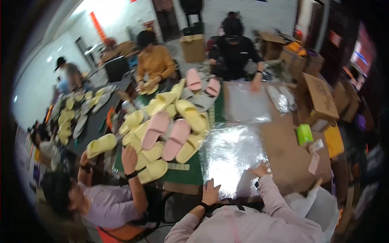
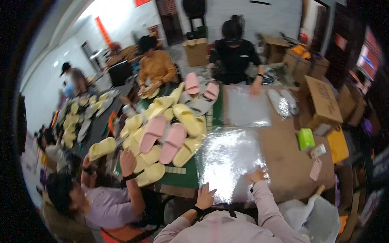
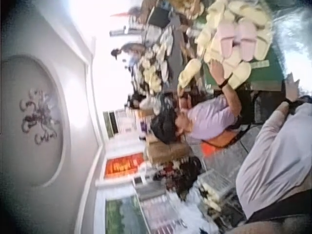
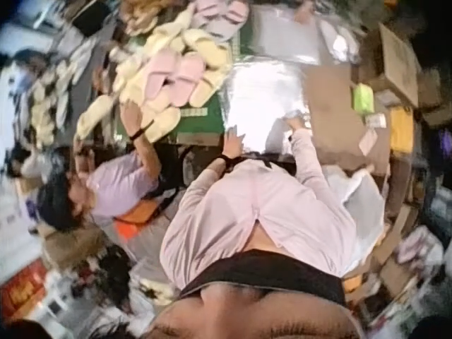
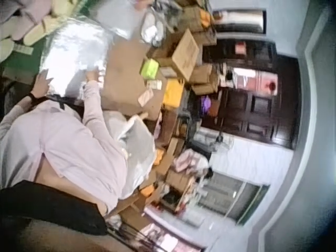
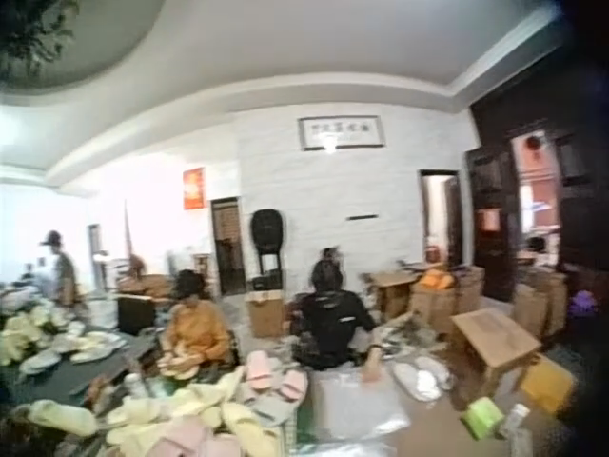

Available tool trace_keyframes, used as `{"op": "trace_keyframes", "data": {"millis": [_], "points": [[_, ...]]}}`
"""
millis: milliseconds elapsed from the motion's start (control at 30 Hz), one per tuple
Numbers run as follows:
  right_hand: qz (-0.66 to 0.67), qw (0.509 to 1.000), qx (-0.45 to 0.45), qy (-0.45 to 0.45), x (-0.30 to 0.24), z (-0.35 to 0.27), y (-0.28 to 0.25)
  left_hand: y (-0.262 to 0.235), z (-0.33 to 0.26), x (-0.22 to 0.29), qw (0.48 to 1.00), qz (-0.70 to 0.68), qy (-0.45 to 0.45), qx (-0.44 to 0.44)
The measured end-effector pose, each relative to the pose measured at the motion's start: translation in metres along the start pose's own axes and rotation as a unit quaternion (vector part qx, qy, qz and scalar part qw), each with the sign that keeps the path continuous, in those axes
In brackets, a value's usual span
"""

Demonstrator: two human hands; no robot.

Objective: Packaging various colored slippers into plastic bags for shipment.

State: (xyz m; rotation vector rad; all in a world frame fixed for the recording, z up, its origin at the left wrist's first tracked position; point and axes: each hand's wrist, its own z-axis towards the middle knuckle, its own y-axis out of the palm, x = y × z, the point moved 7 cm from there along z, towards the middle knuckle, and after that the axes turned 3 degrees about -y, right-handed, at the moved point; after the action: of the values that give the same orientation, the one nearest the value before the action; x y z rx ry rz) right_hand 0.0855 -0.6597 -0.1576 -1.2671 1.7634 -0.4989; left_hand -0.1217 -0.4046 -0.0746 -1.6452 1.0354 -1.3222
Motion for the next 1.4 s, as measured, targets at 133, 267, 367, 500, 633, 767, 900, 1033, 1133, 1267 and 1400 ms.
{"op": "trace_keyframes", "data": {"millis": [133, 267, 367, 500, 633, 767, 900, 1033, 1133, 1267, 1400], "points": [[-0.001, 0.995, 0.025, 0.1, -0.012, -0.04, -0.02, 0.008, -0.015, -0.017, 0.998, -0.011, -0.043, 0.04], [-0.046, 0.991, 0.003, 0.124, -0.02, -0.045, -0.015, 0.011, -0.028, -0.022, 0.995, -0.043, -0.072, 0.048], [-0.075, 0.985, -0.056, 0.142, -0.053, -0.07, -0.031, -0.002, -0.031, -0.034, 0.992, -0.04, -0.098, 0.064], [-0.281, 0.942, 0.181, 0.04, -0.086, -0.075, -0.052, -0.047, -0.026, -0.066, 0.97, -0.085, -0.156, 0.166], [-0.196, 0.925, 0.135, -0.296, -0.14, -0.085, -0.017, -0.068, -0.028, -0.097, 0.959, -0.082, -0.171, 0.209], [-0.169, 0.924, -0.091, -0.331, -0.17, -0.108, 0.053, -0.078, -0.023, -0.121, 0.956, -0.088, -0.2, 0.196], [-0.188, 0.903, -0.127, -0.366, -0.168, -0.131, 0.109, -0.105, -0.003, -0.138, 0.951, -0.096, -0.184, 0.227], [-0.234, 0.911, -0.173, -0.292, -0.171, -0.142, 0.122, -0.125, 0.014, -0.171, 0.949, -0.095, -0.183, 0.237], [-0.166, 0.913, -0.221, -0.301, -0.15, -0.115, 0.141, -0.138, 0.035, -0.189, 0.94, -0.127, -0.193, 0.251], [-0.104, 0.901, -0.193, -0.373, -0.17, -0.129, 0.132, -0.147, 0.053, -0.209, 0.928, -0.155, -0.165, 0.296], [-0.181, 0.903, -0.208, -0.329, -0.154, -0.129, 0.157, -0.165, 0.079, -0.207, 0.932, -0.144, -0.144, 0.301]]}}
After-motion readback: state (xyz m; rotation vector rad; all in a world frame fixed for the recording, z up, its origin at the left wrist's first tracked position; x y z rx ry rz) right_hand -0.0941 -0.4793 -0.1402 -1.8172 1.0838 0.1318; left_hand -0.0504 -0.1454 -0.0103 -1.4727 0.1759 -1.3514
